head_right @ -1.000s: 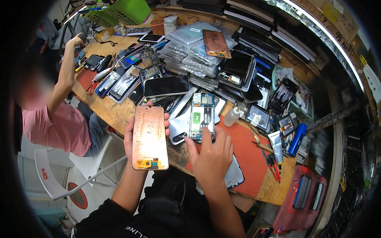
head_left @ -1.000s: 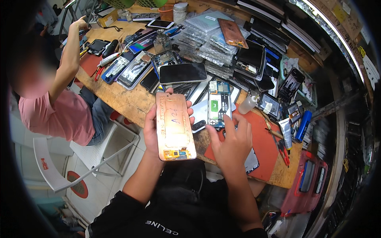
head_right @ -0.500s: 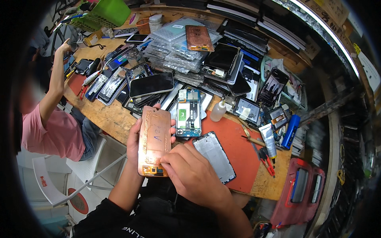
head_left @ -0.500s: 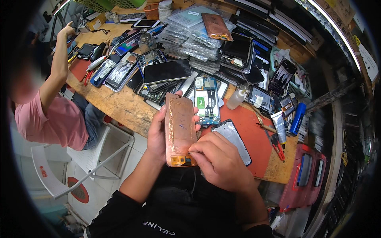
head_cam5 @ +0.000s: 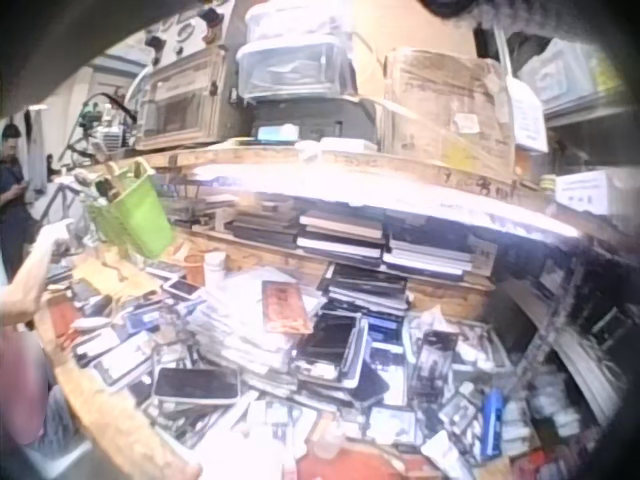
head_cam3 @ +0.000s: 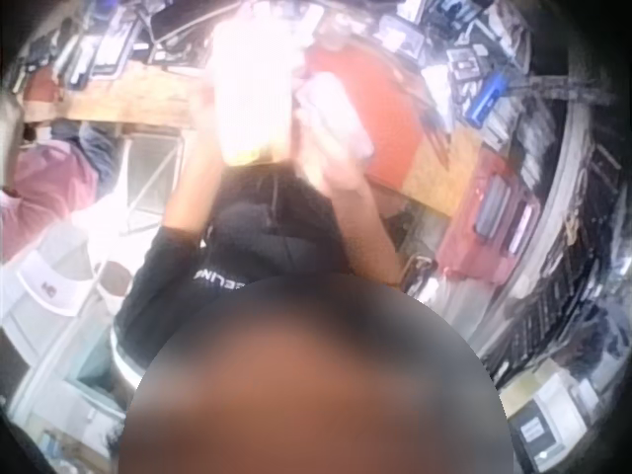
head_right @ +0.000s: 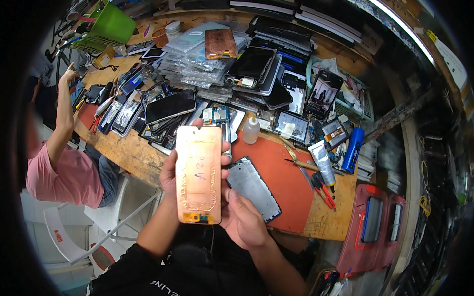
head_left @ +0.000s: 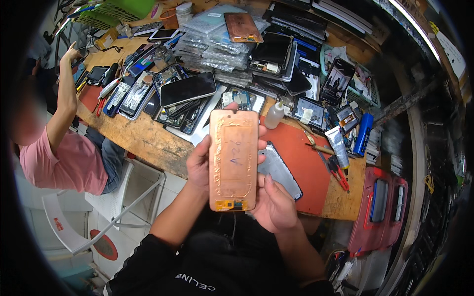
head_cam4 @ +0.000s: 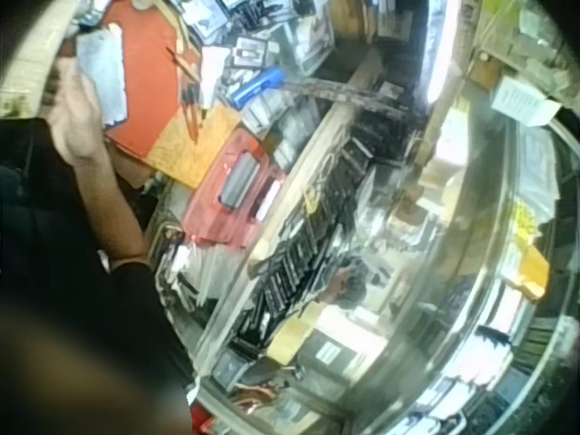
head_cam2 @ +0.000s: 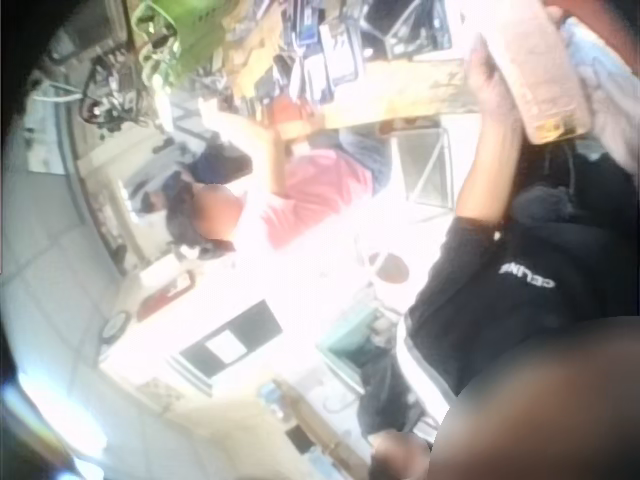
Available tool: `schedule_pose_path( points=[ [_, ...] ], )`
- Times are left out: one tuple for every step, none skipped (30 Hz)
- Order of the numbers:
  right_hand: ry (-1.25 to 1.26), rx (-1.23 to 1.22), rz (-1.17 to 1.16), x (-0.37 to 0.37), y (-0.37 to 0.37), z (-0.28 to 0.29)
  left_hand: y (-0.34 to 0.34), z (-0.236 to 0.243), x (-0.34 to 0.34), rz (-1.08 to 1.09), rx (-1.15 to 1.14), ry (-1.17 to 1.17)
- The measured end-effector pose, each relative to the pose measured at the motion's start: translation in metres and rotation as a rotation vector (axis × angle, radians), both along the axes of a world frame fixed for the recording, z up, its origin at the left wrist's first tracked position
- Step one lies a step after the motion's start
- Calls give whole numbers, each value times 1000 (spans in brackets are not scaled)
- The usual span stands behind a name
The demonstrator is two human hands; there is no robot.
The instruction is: The person applies adhesive to a smartphone back cover, then picks up a disassembled phone, briefly powers it on to check the screen, and proceeds to reassemble the device by aligning and pressing the back cover onto the chassis.
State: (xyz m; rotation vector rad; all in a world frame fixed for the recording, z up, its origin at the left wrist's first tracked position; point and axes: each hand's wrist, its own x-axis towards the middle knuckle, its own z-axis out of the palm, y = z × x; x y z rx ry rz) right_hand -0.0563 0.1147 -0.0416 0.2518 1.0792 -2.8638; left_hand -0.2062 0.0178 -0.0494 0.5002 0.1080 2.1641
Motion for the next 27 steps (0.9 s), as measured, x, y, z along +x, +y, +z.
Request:
schedule_pose_path(
  points=[
    [20, -84, -27, -2, -8, 6, 3, -5, -3, -29, -44, 68],
    [41, -167, -54, -2, -13, 9, 6, -7, -1, -54, 7, 35],
    [110, -215, 39, -2, -10, 5, 13, -9, 3, -81, 64, 3],
    [100, -222, -26, 0, -13, 6, 17, -11, 5, -108, 121, -29],
    [90, -230, -90, 0, -18, 12, 19, -12, 6, -124, 121, -15],
    [80, -234, -152, 0, -20, 16, 21, -12, 7, -120, 86, -9],
    [110, -286, -171, 2, -20, 12, 21, -10, 9, -115, 52, -3],
    [141, -338, -190, 5, -21, 6, 22, -8, 11, -111, 18, 3],
    [174, -386, -210, 7, -19, 2, 25, -4, 14, -103, 11, 20],
    [218, -320, -184, 6, -16, 1, 24, -10, 11, -126, 43, -11],
    [261, -253, -158, 6, -12, 0, 19, -23, 5, -149, 74, -43],
    [304, -183, -137, 5, -6, -1, 17, -15, 7, -70, -47, 3],
    [315, -139, -145, 7, -1, -4, 16, -8, 8, 2, -173, 53],
    [330, -164, -184, 11, 4, -6, 14, 0, 9, 65, -303, 101],
    [345, -188, -229, 17, 8, -7, 8, 3, 3, 143, -428, 228],
    [357, -202, -288, 24, 14, -6, 3, 2, -5, 207, -544, 353],
    [348, -194, -360, 32, 20, -4, -8, -3, -10, 275, -637, 436],
    [352, -142, -380, 41, 31, -6, -21, -4, -14, 347, -733, 519],
    [296, -65, -466, 51, 38, -3, -31, 1, -16, 413, -791, 666],
    [236, 17, -554, 64, 46, 0, -37, 6, -17, 476, -839, 814],
    [171, 87, -588, 79, 60, -3, -44, 9, -18, 494, -845, 899],
    [147, 248, -650, 90, 70, 1, -47, 12, -16, 513, -854, 985],
    [120, 409, -706, 100, 78, 7, -47, 14, -11, 527, -872, 981],
    [95, 572, -760, 106, 84, 11, -46, 16, -7, 528, -900, 1026],
    [99, 591, -766, 111, 86, 13, -46, 18, -2, 529, -928, 1072],
    [78, 601, -763, 114, 86, 14, -44, 18, 3, 532, -957, 1118],
    [67, 607, -759, 113, 84, 15, -39, 21, 10, 581, -945, 1203]
  ],
)
